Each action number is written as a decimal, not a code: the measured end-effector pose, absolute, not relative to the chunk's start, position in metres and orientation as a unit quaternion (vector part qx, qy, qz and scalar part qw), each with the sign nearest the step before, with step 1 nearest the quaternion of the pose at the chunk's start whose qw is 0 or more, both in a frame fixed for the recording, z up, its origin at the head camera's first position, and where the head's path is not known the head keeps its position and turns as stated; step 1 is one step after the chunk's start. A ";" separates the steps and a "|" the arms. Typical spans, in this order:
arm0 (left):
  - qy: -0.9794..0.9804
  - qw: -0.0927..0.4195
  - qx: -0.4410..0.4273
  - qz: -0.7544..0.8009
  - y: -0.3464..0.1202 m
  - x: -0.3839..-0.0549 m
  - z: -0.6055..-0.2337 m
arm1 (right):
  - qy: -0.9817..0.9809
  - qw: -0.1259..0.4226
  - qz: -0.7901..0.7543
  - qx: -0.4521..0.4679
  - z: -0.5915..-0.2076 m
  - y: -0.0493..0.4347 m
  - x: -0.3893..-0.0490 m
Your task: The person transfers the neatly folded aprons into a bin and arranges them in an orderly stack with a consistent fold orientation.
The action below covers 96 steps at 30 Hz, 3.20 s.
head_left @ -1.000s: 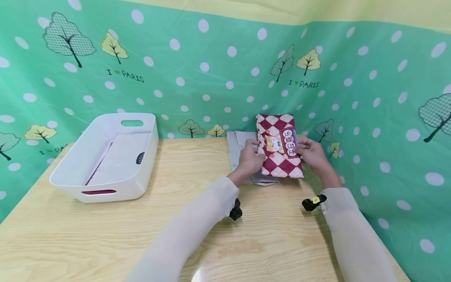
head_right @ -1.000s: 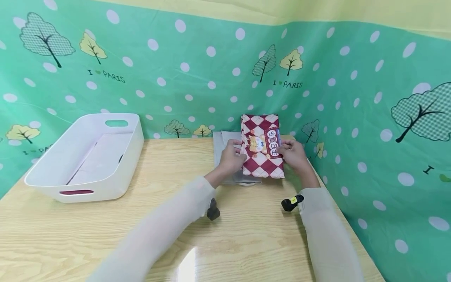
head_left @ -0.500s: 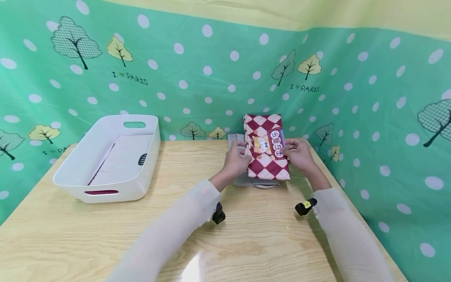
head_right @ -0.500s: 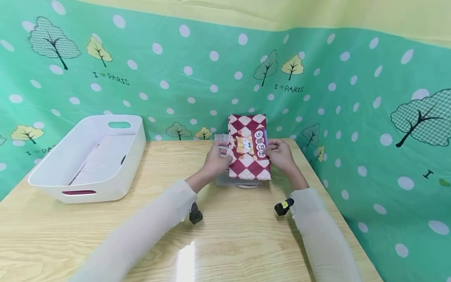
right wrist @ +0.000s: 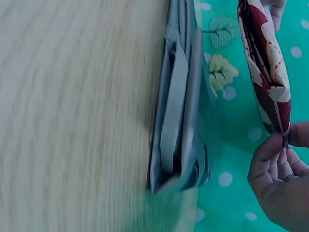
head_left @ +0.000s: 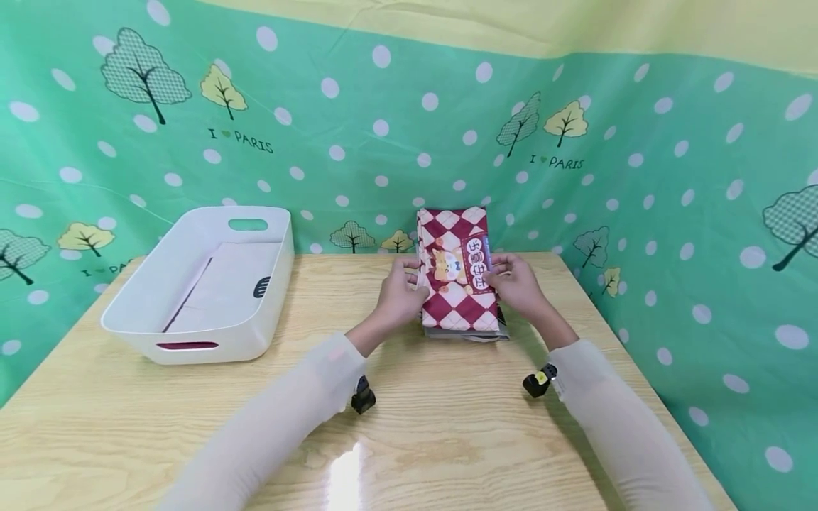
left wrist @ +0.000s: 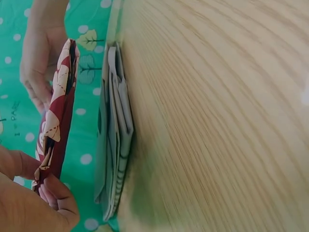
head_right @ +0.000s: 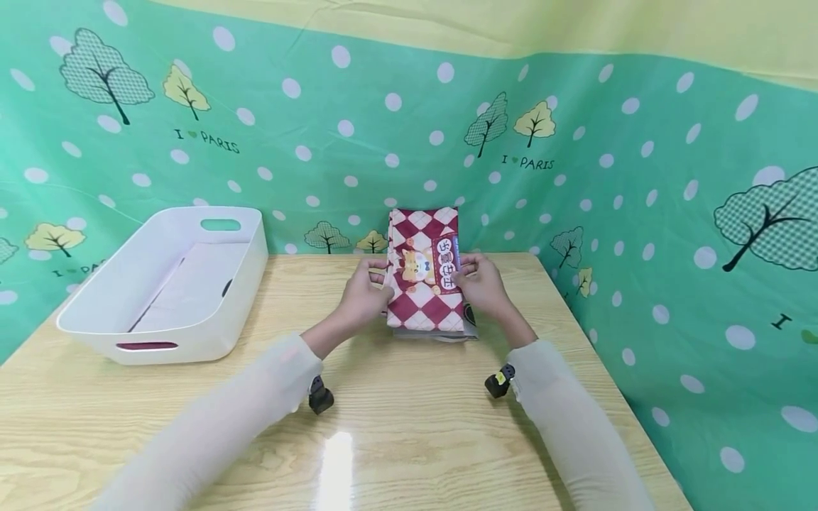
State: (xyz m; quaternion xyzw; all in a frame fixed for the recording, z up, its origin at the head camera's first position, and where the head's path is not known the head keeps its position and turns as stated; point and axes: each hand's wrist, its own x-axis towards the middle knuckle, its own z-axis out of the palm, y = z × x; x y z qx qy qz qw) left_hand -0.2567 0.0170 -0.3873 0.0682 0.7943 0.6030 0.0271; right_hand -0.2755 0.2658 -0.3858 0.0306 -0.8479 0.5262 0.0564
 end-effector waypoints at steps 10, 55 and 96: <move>0.800 0.015 0.068 0.596 -0.016 -0.248 -0.389 | -0.844 0.051 0.532 0.047 -0.387 0.232 -0.270; 0.871 -0.038 0.095 0.481 -0.143 -0.213 -0.339 | -0.815 0.063 0.562 0.126 -0.357 0.108 -0.266; 0.917 -0.095 0.047 0.385 -0.293 -0.226 -0.299 | -0.784 0.097 0.597 0.139 -0.318 -0.048 -0.271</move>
